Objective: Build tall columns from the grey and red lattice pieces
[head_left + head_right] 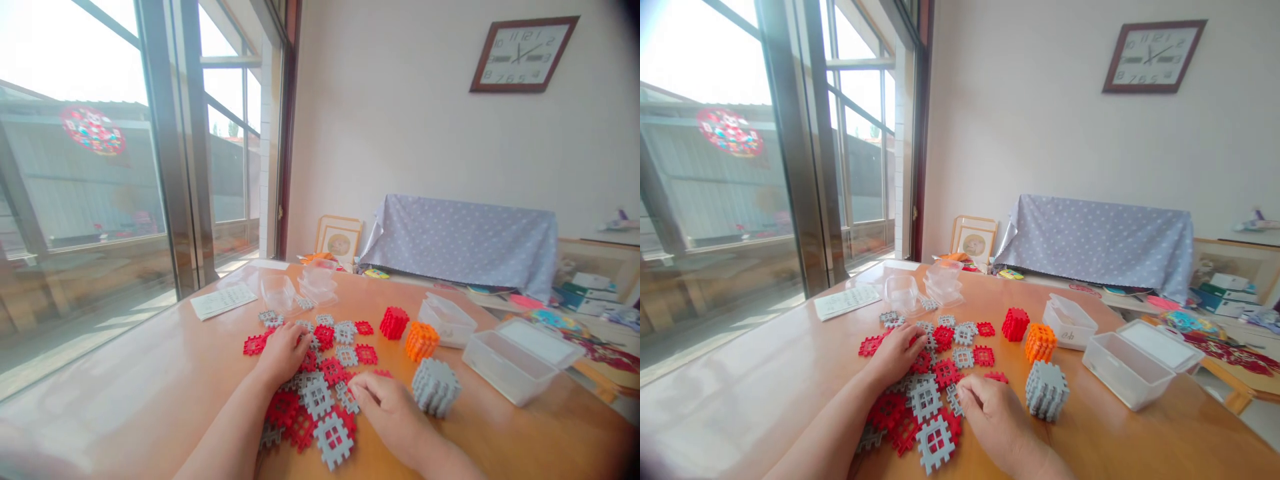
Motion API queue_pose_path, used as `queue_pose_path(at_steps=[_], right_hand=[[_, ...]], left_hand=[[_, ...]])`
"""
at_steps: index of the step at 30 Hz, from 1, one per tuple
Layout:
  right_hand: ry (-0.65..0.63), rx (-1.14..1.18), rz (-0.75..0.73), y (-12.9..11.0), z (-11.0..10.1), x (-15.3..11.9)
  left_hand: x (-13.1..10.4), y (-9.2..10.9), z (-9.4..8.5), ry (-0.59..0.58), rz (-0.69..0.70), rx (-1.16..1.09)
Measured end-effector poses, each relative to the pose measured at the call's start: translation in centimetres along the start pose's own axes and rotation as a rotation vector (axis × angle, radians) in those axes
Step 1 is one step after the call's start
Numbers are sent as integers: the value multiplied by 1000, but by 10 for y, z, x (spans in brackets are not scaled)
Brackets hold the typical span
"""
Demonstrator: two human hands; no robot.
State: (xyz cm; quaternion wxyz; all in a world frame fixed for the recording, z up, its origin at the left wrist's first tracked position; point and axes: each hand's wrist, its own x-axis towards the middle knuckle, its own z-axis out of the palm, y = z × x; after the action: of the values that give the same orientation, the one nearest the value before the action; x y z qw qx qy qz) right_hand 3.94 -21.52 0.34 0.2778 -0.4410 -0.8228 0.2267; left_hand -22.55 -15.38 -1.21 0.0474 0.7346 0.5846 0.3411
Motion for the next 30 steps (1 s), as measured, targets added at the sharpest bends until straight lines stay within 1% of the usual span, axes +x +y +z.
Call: queue_pose_path(at_steps=[4, 7, 9, 10, 12, 15, 16, 17, 18, 20, 22, 24, 27, 30], right_hand=[[-32, -74, -67, -9, -1, -5], [-117, -122, -132, -19, -3, -14], [-188, -160, -174, -22, -2, -19], [-203, -183, -187, -21, 0, -21], [-184, -225, -194, -18, 4, -21], [-123, -240, -185, -8, 9, -18], [-110, -231, -182, -6, 10, -17], [-100, -219, -181, -3, 11, -17], [-91, -204, -183, -1, 12, -16], [-74, -176, -190, 1, 12, -16], [-69, -161, -198, 3, 13, -16], [-75, -160, -209, 4, 14, -17], [-83, -157, -243, 5, 14, -17], [-98, -132, -273, 5, 14, -17]], left_hand=[[1, 4, 2, 48, 7, -153], [4, 4, 1, 117, -51, -230], [6, 1, -1, 187, -113, -295], [7, -2, -3, 230, -154, -342], [9, -10, -7, 337, -250, -452], [10, -28, -13, 571, -398, -569], [9, -34, -16, 647, -447, -562], [9, -41, -17, 694, -500, -515], [8, -47, -19, 714, -552, -447], [6, -57, -21, 696, -629, -324], [5, -62, -21, 646, -663, -254], [4, -62, -19, 583, -663, -213], [4, -58, -14, 472, -630, -162], [4, -52, -8, 299, -585, -65]])
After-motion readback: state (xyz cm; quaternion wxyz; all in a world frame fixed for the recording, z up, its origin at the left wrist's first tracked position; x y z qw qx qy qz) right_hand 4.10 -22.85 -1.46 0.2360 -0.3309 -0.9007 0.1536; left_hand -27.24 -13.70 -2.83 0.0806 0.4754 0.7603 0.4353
